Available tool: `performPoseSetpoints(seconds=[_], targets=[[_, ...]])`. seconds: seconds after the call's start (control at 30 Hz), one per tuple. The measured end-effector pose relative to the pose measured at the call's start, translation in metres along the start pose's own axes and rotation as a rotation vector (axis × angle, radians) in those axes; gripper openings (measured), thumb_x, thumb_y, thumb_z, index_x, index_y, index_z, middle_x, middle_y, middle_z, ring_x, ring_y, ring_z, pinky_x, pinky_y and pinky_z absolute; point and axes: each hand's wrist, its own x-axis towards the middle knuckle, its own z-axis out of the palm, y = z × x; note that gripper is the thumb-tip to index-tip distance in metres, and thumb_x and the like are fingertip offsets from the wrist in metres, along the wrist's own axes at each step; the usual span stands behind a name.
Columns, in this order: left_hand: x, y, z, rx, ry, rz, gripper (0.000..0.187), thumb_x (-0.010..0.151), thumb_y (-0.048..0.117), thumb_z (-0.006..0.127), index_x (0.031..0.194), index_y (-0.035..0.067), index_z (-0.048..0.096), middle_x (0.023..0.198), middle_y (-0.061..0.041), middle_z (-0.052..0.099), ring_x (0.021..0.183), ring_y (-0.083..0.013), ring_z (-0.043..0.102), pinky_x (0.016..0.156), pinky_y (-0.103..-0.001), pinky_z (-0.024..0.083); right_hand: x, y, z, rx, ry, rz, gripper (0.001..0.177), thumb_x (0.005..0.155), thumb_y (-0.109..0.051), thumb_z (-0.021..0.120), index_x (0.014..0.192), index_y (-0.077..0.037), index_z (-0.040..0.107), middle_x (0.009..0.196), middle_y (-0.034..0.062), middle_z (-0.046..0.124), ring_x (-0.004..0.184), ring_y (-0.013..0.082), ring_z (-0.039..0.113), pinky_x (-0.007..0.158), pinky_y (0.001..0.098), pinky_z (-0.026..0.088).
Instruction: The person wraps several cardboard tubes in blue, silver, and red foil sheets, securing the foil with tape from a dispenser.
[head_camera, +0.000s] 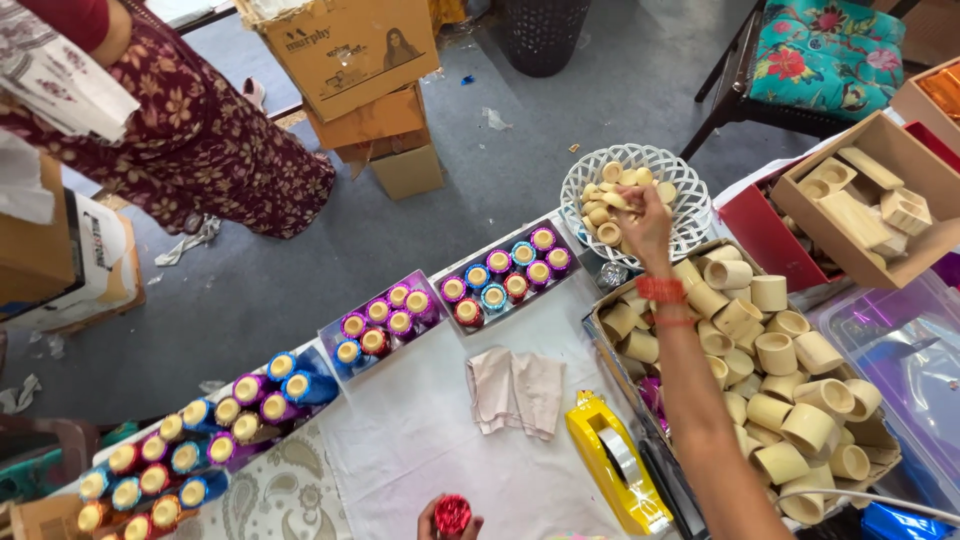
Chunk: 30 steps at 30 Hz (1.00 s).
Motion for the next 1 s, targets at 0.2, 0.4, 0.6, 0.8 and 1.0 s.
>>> performPoseSetpoints(seconds=[0.2,0.4,0.6,0.8,1.0], targets=[[0.052,0.274,0.054,0.193,-0.023,0.211,0.071,0.063,0.015,0.096,0.125,0.001,0.063,0.117,-0.015,0.068,0.107,-0.0288,0.068,0.091,-0.037,0.056,-0.154,-0.14,0.02,1.288,-0.232,0.468,0.037,0.095,-0.007,0.066,0.127,-0.008,0.046,0.119,0.0205,0.069,0.092,0.0194,0.072,0.08,0.0299,0.059],[0.046,0.355,0.046,0.175,-0.103,0.278,0.079,0.069,0.021,0.096,0.135,0.002,0.058,0.117,-0.013,0.068,0.105,-0.0251,0.069,0.092,-0.036,0.057,-0.253,-0.225,-0.017,1.453,-0.627,0.692,0.052,0.104,-0.015,0.057,0.152,0.0,0.046,0.13,0.0244,0.067,0.094,0.0196,0.07,0.085,0.0301,0.057],[0.017,0.361,0.036,0.052,-0.193,0.236,0.069,0.072,0.023,0.096,0.125,0.003,0.056,0.117,-0.009,0.074,0.103,-0.0198,0.074,0.088,-0.031,0.062,-0.297,-0.267,-0.073,1.309,-0.746,0.549,0.045,0.106,-0.019,0.049,0.146,0.002,0.049,0.135,0.0226,0.064,0.111,0.0272,0.071,0.099,0.0379,0.057],[-0.002,0.377,0.02,0.067,-0.306,0.341,0.067,0.073,0.021,0.095,0.127,0.005,0.06,0.119,-0.01,0.073,0.106,-0.0201,0.075,0.091,-0.032,0.063,-0.314,-0.287,-0.1,0.839,-0.784,-0.191,0.042,0.09,-0.002,0.072,0.131,-0.003,0.063,0.137,0.0128,0.065,0.125,0.027,0.063,0.106,0.0392,0.052],[-0.014,0.384,0.009,0.09,-0.387,0.377,0.068,0.071,0.023,0.096,0.128,0.005,0.062,0.12,-0.01,0.074,0.109,-0.021,0.075,0.093,-0.032,0.063,-0.316,-0.292,-0.111,0.578,-0.81,-0.462,0.044,0.077,-0.004,0.084,0.119,-0.01,0.073,0.128,0.0053,0.073,0.116,0.0241,0.068,0.099,0.036,0.054]])
